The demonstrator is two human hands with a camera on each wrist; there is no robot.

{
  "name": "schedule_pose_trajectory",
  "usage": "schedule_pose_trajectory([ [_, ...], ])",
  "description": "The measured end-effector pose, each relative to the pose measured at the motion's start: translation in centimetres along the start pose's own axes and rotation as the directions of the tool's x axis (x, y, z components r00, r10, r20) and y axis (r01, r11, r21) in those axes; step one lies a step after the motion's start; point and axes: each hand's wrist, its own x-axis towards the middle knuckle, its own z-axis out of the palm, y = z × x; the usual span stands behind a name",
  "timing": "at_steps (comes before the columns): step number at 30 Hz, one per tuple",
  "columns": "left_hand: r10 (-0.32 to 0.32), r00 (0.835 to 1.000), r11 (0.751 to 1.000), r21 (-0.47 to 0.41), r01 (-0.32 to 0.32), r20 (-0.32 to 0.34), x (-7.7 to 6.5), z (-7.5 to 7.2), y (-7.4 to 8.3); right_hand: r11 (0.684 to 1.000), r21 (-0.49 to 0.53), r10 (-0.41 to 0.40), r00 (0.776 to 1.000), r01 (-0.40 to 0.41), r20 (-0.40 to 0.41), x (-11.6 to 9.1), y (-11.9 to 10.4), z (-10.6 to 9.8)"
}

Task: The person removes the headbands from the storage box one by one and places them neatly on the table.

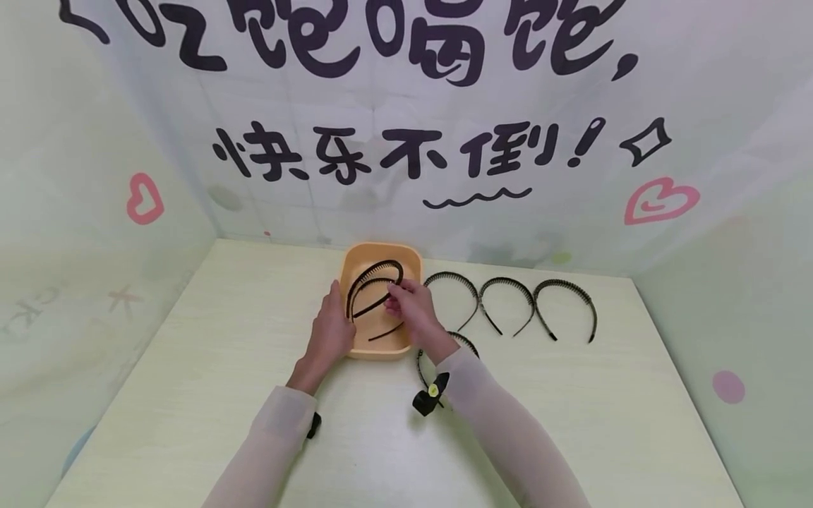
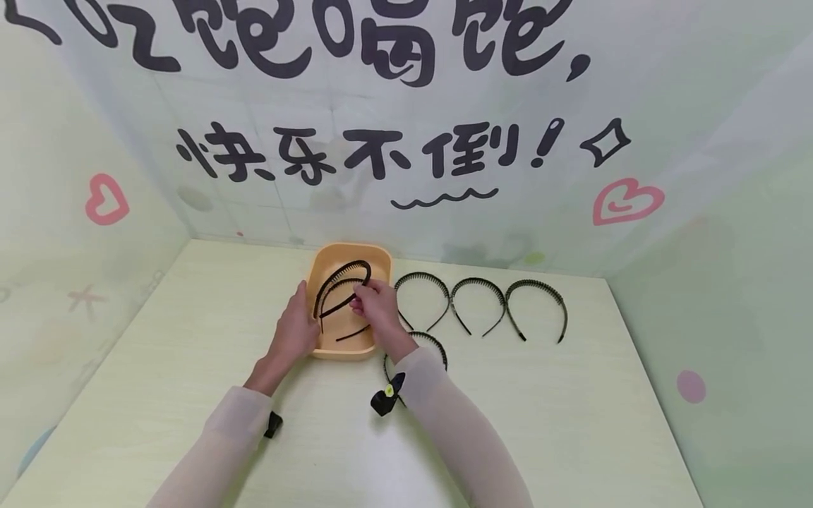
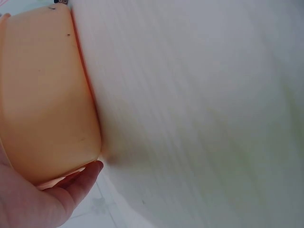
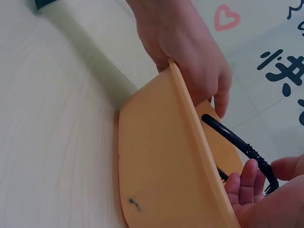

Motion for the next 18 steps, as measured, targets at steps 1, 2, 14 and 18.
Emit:
schedule_pose_trajectory([
  [1, 0.002, 1.0, 1.0, -0.003, -0.002, 0.001, 0.0, 0.0, 0.0, 1.0, -0.008, -0.013, 1.0, 0.013, -0.014, 0.0, 0.0, 0.0],
  [2, 0.002, 1.0, 1.0, -0.006, -0.002, 0.002, 0.0, 0.0, 0.1, 1.0, -0.015, -0.025, 0.999, 0.025, -0.028, -0.1, 0.0, 0.0],
  [14, 0.022, 1.0, 1.0, 0.009, -0.021, -0.015, -0.1, 0.2, 0.2, 0.988, -0.074, -0.138, 0.988, 0.134, -0.061, -0.3, -0.9, -1.0],
  [18, 0.013, 1.0, 1.0, 0.009, -0.013, -0.013, 0.0, 0.2, 0.1, 0.987, -0.129, -0.104, 0.992, 0.096, -0.064, -0.4, -1.5, -1.9],
])
